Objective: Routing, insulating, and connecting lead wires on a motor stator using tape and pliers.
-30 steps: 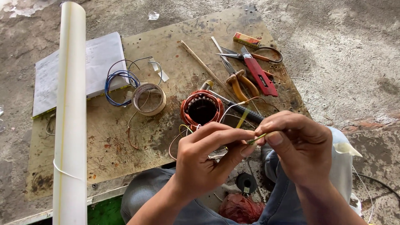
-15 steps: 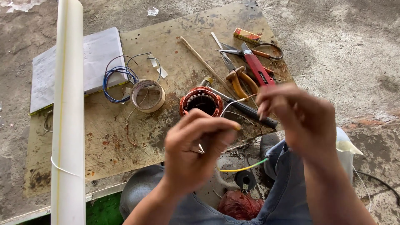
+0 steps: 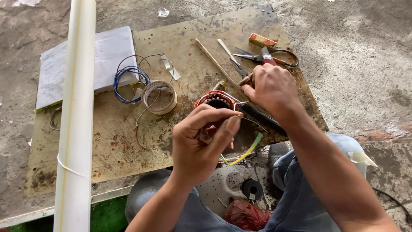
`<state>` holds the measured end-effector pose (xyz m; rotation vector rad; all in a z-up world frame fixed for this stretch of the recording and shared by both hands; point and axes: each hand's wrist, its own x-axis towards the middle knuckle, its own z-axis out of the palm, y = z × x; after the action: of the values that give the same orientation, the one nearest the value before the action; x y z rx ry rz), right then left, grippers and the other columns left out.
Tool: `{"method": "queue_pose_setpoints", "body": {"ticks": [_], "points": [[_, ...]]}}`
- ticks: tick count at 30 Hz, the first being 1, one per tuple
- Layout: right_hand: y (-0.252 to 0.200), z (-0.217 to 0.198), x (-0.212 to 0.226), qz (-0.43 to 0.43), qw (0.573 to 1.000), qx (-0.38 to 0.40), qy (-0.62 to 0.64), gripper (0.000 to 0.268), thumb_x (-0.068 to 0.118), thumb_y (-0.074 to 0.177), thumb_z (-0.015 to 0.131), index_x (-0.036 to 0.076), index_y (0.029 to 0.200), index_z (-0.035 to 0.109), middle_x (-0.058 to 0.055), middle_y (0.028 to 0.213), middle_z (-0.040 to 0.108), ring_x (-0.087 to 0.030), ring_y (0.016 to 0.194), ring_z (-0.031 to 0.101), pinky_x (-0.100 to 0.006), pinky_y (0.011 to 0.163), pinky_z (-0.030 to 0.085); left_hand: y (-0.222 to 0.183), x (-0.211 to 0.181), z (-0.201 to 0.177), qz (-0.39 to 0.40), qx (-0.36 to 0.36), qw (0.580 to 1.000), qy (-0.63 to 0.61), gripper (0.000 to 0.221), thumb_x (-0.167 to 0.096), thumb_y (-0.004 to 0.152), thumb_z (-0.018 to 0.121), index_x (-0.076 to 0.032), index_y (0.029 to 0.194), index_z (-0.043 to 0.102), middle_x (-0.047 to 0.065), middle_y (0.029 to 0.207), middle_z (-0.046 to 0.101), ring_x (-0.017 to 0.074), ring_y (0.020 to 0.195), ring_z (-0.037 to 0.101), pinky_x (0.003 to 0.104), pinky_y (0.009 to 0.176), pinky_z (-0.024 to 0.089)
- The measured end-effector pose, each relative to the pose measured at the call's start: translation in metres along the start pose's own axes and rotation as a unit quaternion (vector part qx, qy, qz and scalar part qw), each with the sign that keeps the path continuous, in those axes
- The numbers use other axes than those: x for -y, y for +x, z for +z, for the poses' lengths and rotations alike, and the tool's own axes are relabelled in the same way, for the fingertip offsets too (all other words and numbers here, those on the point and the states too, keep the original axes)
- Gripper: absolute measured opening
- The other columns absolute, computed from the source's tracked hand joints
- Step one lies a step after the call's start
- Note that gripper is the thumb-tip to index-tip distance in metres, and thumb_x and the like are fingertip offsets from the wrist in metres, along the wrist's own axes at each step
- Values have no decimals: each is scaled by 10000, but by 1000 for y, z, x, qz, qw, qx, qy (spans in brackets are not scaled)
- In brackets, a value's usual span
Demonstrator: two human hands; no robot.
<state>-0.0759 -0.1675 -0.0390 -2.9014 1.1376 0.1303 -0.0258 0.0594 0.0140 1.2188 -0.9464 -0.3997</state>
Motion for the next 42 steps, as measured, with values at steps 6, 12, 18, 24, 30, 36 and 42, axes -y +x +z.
{"method": "queue_pose_setpoints", "body": {"ticks": [6,12,18,24,30,36,42], "points": [[-12,-22,-12,-39,911,-53,407,480,139,1026,589,172,1386,275,-296,1343,580,-384,1117,657,-534,869,593,0,-4,1,-23,6,1000,15,117,-127,951,738,-74,1051,768,37,878,669,74,662,565,191,530,428],[-47,-35,-34,-95,628,-202,745,514,-8,948,511,115,1447,497,-41,1115,503,-140,1008,527,-199,759,529,2,-3,2,-4,21,998,53,95,-164,944,732,-95,1002,762,36,888,704,94,740,627,227,621,527],[-108,-37,-48,-267,836,-259,403,203,4,1024,689,4,1194,578,-130,1108,641,-236,1030,578,-334,935,483,-4,-4,4,38,39,997,53,95,-101,960,757,-114,1055,763,-5,837,596,84,668,553,230,610,467],[-117,-41,-51,-309,891,-293,158,403,88,977,791,145,1340,626,-179,1542,534,-364,1264,448,-478,1066,344,-12,0,9,124,81,983,106,158,-93,986,770,-132,1136,739,33,900,578,122,739,566,236,679,518],[-120,-52,-41,-356,865,-293,199,282,163,1039,637,33,1289,623,-233,1382,635,-445,1330,541,-542,1156,482,-15,2,11,135,103,980,102,169,-98,1013,750,-137,1175,721,37,914,560,139,761,576,248,750,535],[-119,-52,-39,-366,856,-327,165,223,190,1034,639,30,1183,685,-175,1161,671,-418,1211,596,-479,1048,407,-16,2,9,125,110,981,97,184,-93,1010,757,-137,1186,724,35,916,544,140,769,569,254,756,536],[-114,-55,-41,-395,844,-323,165,206,194,1012,685,60,1168,697,-134,1082,634,-359,1105,591,-539,1053,413,-17,0,9,129,108,981,95,171,-81,1011,763,-136,1170,733,24,894,537,134,749,550,245,749,518]]}}
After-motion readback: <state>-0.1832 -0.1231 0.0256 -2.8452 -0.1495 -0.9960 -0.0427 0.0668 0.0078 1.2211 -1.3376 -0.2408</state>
